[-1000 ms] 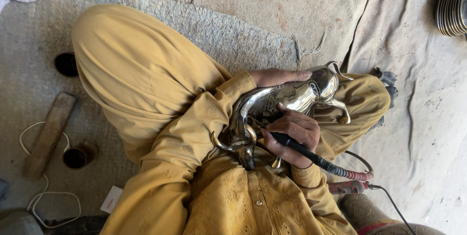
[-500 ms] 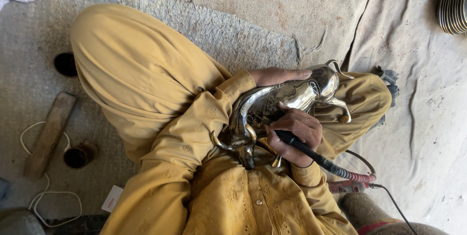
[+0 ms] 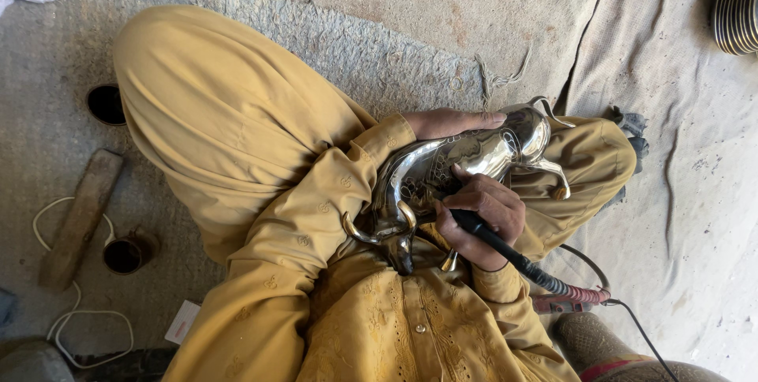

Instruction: The person sits cross-legged on the floor holding a polished brass bull figurine in their lap and engraves decorative patterns into its surface using a handheld electric engraving tool. They rotate and reposition the figurine repeatedly to reach different areas, and briefly reach toward other finished figurines lying on the cloth beside them before resuming engraving.

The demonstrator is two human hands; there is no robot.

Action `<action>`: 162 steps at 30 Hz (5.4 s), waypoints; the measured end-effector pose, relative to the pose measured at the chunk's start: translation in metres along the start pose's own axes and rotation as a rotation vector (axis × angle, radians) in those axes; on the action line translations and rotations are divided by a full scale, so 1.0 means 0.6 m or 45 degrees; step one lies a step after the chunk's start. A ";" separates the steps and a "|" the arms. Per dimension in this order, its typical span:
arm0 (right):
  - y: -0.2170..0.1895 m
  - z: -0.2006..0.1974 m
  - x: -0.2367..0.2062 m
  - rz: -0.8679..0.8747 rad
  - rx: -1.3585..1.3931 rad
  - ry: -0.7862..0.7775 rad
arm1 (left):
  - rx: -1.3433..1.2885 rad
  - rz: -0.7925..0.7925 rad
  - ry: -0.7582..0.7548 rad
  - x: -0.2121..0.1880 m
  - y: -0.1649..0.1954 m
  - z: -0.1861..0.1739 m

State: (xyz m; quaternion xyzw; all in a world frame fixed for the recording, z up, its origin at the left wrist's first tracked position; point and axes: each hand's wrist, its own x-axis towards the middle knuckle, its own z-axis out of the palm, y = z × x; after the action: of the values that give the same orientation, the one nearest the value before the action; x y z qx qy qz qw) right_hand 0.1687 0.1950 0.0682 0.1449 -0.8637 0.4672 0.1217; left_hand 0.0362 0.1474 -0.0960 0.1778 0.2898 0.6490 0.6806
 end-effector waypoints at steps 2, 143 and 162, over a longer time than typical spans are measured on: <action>0.000 -0.001 0.000 -0.013 -0.040 -0.031 | -0.006 0.002 -0.003 -0.001 0.000 0.000; 0.010 -0.026 0.187 0.346 -0.296 0.492 | -1.076 0.551 -0.076 -0.008 0.130 -0.009; 0.019 -0.034 0.186 0.264 -0.262 0.479 | -1.145 0.508 -0.014 0.005 0.114 -0.021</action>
State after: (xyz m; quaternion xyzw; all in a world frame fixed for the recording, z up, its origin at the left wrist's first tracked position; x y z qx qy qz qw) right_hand 0.0622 0.2032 0.1090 -0.0475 -0.8792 0.4053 0.2459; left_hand -0.0250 0.1553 -0.0639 -0.0782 -0.0625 0.8267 0.5537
